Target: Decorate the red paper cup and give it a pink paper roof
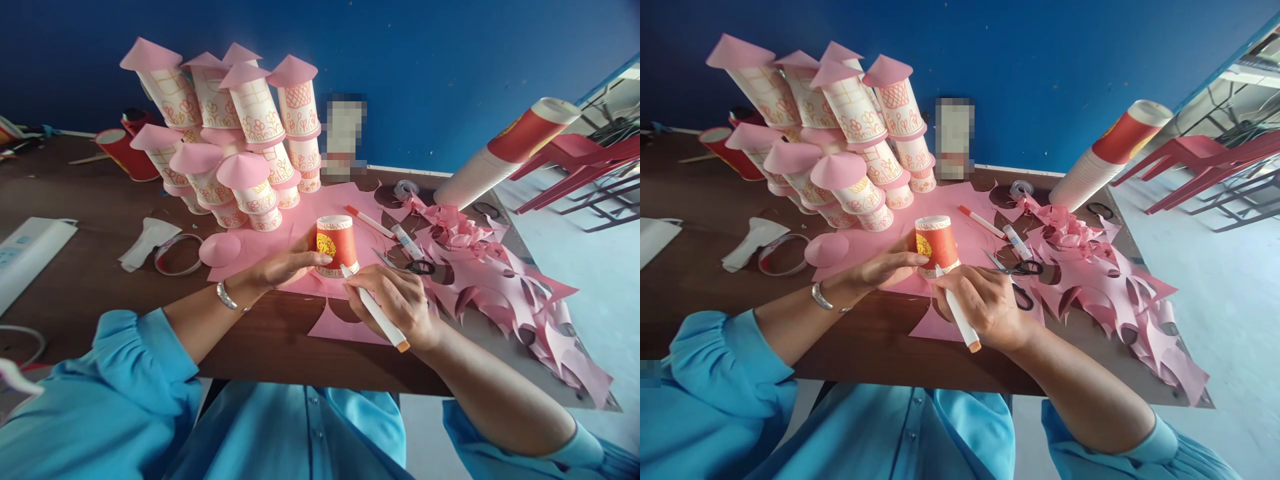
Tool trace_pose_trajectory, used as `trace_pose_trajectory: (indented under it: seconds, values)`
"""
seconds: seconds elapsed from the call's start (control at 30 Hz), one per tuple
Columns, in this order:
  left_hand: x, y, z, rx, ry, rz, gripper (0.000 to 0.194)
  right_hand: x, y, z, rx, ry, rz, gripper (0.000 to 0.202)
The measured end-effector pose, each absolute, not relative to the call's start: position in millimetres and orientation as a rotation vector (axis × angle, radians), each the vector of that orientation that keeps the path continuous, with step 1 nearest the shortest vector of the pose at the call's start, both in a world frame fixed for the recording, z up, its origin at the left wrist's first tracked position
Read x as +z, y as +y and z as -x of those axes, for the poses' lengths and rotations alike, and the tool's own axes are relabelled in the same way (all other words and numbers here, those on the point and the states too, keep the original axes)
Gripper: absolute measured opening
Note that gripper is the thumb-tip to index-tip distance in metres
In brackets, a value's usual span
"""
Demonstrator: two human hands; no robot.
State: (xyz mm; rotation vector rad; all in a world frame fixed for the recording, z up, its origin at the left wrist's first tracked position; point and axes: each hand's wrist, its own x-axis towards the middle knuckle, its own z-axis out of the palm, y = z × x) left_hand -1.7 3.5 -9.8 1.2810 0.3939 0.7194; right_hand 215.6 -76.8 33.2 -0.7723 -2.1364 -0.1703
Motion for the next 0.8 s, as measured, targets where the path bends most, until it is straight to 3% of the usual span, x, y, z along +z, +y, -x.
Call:
trace_pose_trajectory:
  seconds: [0.8]
  values:
    - [0.0, 0.5, -2.2, 0.713, 0.394, -1.245, 0.061, 35.8, -77.2, -215.1, -0.205, -2.116, 0.806, 0.02]
